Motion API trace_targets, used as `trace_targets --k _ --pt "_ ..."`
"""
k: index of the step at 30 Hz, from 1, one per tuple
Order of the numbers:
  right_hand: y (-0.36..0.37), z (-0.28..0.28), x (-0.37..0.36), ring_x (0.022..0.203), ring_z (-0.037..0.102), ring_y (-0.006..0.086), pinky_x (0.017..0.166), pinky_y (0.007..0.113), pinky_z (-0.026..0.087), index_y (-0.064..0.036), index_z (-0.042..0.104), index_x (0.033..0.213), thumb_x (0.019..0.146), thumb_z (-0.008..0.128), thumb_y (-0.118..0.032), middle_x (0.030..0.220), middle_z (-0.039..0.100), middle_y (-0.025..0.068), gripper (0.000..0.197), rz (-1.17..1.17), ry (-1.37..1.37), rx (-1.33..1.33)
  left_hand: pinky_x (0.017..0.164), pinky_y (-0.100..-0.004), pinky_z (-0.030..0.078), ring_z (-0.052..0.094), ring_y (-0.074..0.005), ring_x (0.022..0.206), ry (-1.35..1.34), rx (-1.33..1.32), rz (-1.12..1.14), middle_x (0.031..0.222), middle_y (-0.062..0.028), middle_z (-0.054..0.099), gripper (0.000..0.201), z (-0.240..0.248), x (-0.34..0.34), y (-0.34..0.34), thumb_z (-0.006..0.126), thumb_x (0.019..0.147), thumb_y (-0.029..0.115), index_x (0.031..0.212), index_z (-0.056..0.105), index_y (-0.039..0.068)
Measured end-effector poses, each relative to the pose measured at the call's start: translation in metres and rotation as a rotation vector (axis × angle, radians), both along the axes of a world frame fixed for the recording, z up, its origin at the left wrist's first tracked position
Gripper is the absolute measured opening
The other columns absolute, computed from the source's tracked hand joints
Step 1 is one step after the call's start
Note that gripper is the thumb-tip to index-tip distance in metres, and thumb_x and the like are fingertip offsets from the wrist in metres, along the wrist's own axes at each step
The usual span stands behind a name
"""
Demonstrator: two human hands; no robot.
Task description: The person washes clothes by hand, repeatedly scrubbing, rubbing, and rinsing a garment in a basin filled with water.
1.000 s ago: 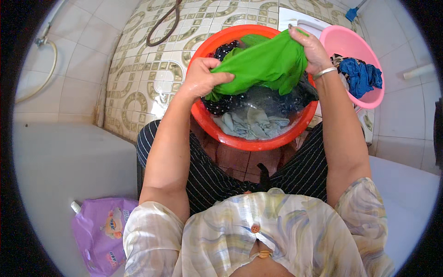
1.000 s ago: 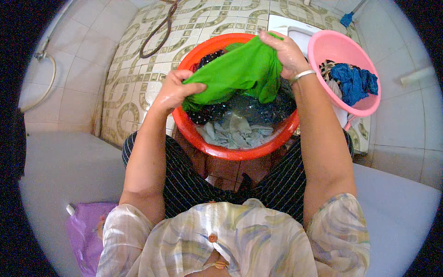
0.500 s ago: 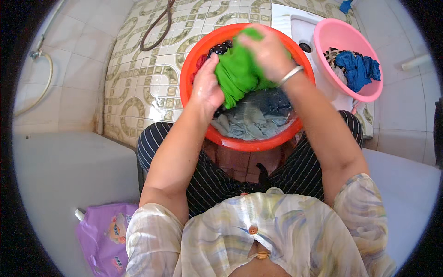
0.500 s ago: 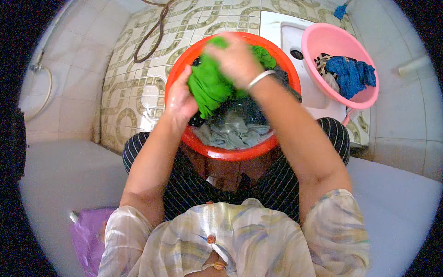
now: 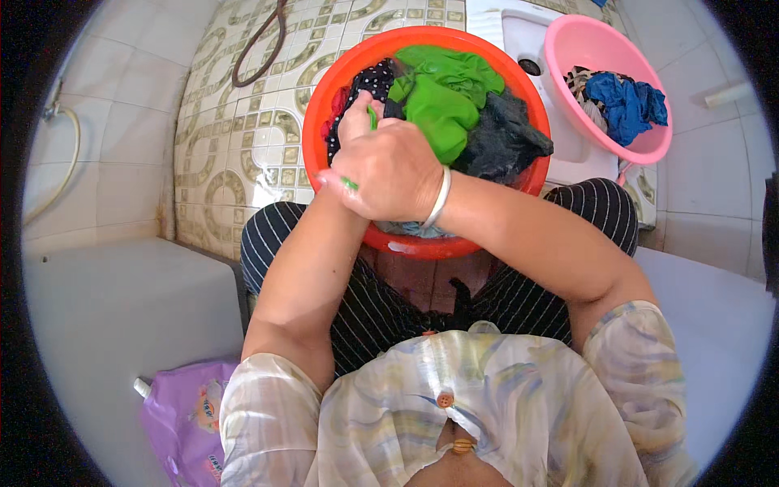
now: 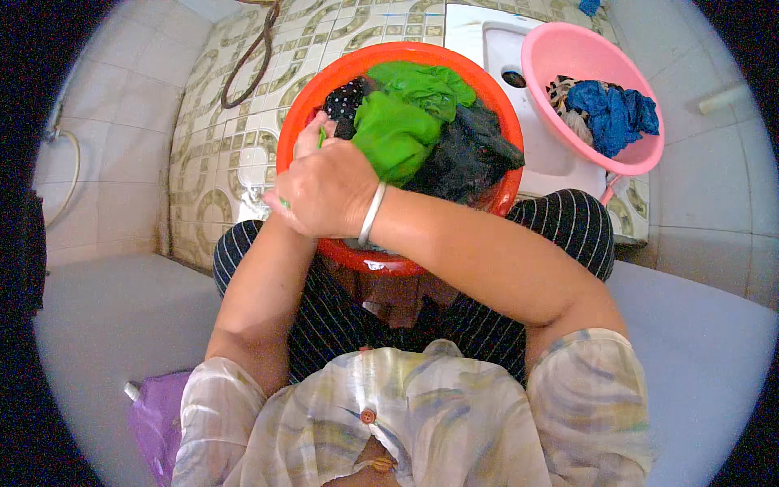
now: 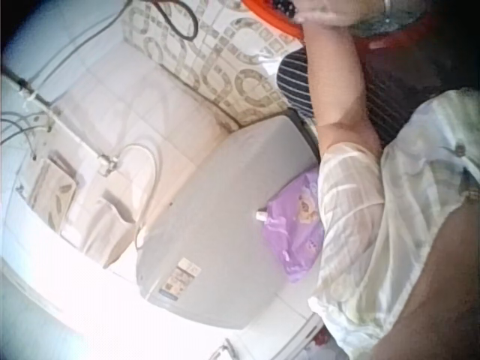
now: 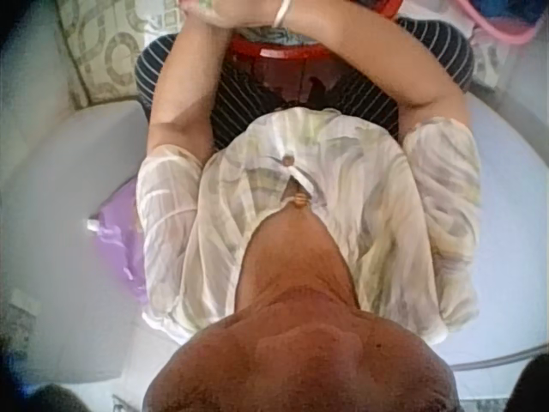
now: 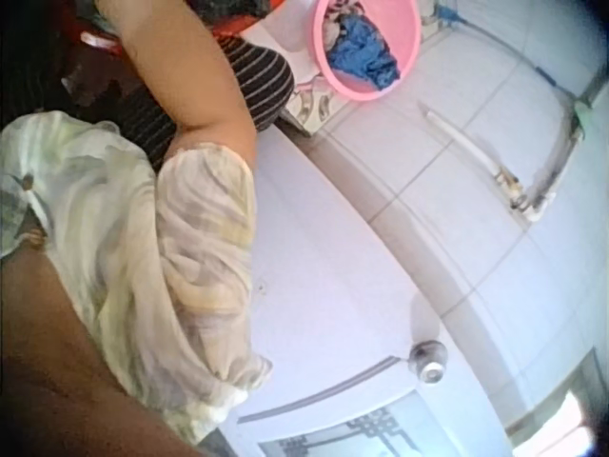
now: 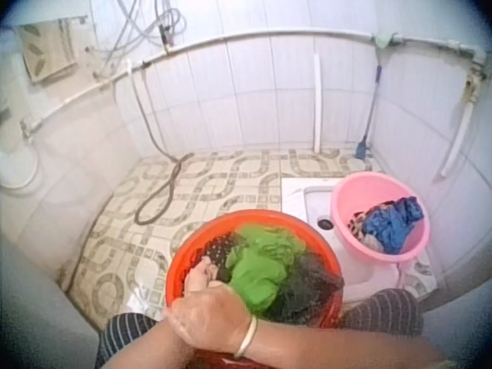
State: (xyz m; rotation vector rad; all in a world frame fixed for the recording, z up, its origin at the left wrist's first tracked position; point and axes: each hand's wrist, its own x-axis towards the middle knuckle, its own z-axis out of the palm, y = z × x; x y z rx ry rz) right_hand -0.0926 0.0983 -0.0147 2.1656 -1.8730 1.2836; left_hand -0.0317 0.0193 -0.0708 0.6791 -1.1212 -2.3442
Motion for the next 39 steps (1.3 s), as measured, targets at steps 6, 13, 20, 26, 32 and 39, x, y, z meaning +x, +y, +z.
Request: trace_targets --k 6,13,20,26,32,39 --pt "-0.003 0.002 -0.08 0.072 0.057 0.0331 0.066 0.042 0.045 -0.0032 0.06 0.071 0.082 0.039 -0.042 0.075 0.059 0.0193 0.045 -0.397 -0.027 0.369 0.072 -0.0398 0.044 0.053 -0.0191 0.072 -0.018 0.445 0.094 0.075 -0.0042 0.054 0.026 0.078 -0.005 0.024 0.043 0.085 0.036 0.077 0.05 0.013" --pt "0.005 0.006 -0.112 0.067 0.059 0.0207 0.064 0.033 0.045 -0.0001 0.06 0.083 0.06 0.07 -0.039 0.072 0.06 0.0123 0.046 0.274 -0.281 0.475 0.074 -0.0437 0.046 0.054 -0.0251 0.079 -0.103 0.339 0.342 0.087 -0.0086 0.054 0.032 0.066 0.013 -0.018 0.038 0.089 0.036 0.089 0.049 0.006" --pt "-0.011 0.025 -0.049 0.078 0.056 0.0144 0.069 0.03 0.046 -0.0045 0.054 0.088 0.069 0.054 -0.006 0.08 0.056 0.0046 0.019 0.138 -0.755 0.147 0.079 -0.0408 0.046 0.054 -0.0251 0.091 0.063 0.355 0.229 0.106 -0.0125 0.051 0.036 0.042 0.002 0.004 0.037 0.09 0.03 0.114 0.041 0.004" --pt "-0.006 0.018 -0.021 0.056 0.055 0.0277 0.051 0.038 0.044 -0.0089 0.054 0.058 0.075 0.054 -0.031 0.057 0.055 0.0095 0.028 -0.119 0.041 -0.056 0.077 -0.0375 0.046 0.056 -0.0221 0.088 0.022 0.383 0.203 0.101 -0.01 0.054 0.029 0.054 -0.02 0.033 0.041 0.087 0.027 0.105 0.048 0.006" --pt "-0.008 0.015 -0.031 0.058 0.058 0.0265 0.052 0.038 0.047 -0.0132 0.06 0.063 0.072 0.052 -0.029 0.061 0.059 0.0096 0.02 -0.244 0.128 0.087 0.073 -0.0371 0.046 0.057 -0.0223 0.082 -0.063 0.453 0.262 0.089 -0.0089 0.058 0.021 0.05 -0.018 0.031 0.049 0.082 0.027 0.092 0.054 0.008" --pt "-0.002 -0.005 -0.086 0.068 0.059 0.0306 0.064 0.043 0.047 -0.0095 0.062 0.073 0.079 0.042 -0.036 0.072 0.061 0.0143 0.034 -0.482 0.048 0.263 0.081 -0.0407 0.043 0.056 -0.0244 0.09 -0.12 0.479 0.014 0.099 -0.0125 0.058 0.037 0.073 -0.02 0.043 0.038 0.087 0.035 0.098 0.054 0.004"
